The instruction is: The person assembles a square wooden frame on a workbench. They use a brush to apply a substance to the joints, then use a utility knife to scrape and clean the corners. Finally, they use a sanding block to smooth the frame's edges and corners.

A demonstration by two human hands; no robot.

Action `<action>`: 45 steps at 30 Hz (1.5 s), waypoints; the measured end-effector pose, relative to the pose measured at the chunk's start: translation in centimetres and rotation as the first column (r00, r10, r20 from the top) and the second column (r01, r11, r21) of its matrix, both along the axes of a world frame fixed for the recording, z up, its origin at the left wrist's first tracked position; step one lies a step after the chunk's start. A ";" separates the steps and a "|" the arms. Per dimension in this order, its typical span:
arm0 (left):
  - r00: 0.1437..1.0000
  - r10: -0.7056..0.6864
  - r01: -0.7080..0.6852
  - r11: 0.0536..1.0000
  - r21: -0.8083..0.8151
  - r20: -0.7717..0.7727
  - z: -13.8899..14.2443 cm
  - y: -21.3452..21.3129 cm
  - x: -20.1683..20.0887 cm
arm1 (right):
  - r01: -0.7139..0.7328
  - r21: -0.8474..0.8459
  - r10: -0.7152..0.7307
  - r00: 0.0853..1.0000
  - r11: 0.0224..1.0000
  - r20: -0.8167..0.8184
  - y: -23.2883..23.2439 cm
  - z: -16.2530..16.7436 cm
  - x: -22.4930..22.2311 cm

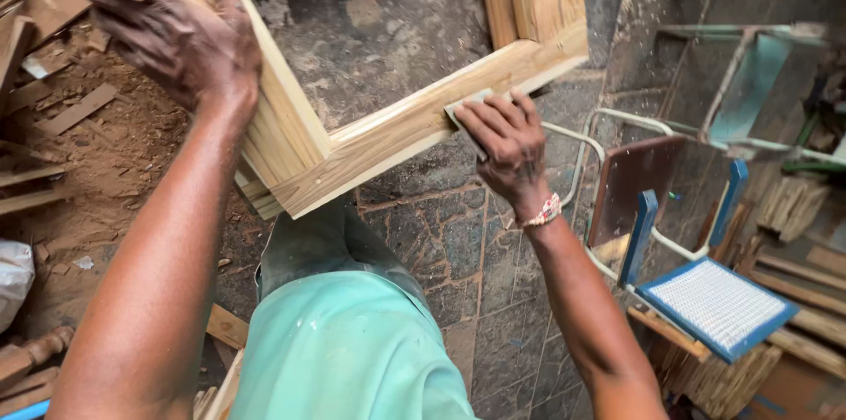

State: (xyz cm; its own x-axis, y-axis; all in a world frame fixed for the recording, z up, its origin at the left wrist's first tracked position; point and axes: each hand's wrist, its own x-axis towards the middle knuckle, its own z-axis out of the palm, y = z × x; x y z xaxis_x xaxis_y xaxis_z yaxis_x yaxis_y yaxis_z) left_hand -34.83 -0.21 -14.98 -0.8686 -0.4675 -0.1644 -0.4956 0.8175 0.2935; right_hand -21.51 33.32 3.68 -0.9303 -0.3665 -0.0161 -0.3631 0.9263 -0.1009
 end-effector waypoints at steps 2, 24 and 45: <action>0.996 -0.008 0.004 0.999 -0.047 -0.089 0.2 0.0 0.1 | -0.041 -0.014 0.040 0.997 0.999 -0.066 0.1 0.1 0.7; 0.999 -0.013 0.018 0.992 -0.124 0.045 -1.2 -1.0 -0.4 | 0.094 -0.042 -0.096 0.994 0.995 -0.046 -0.7 2.6 2.1; 0.989 -0.042 0.036 0.998 -0.045 -0.143 -0.3 -0.8 -0.4 | 0.280 -0.132 -0.281 0.960 0.951 0.013 0.5 2.0 1.1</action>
State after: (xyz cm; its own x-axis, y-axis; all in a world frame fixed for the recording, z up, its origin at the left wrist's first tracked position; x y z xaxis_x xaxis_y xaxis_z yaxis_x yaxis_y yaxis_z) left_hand -35.23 -0.99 -15.24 -0.8995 -0.4366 -0.0179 -0.4183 0.8484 0.3245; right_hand -20.38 33.86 5.73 -0.9958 -0.0896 0.0202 -0.0918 0.9696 -0.2266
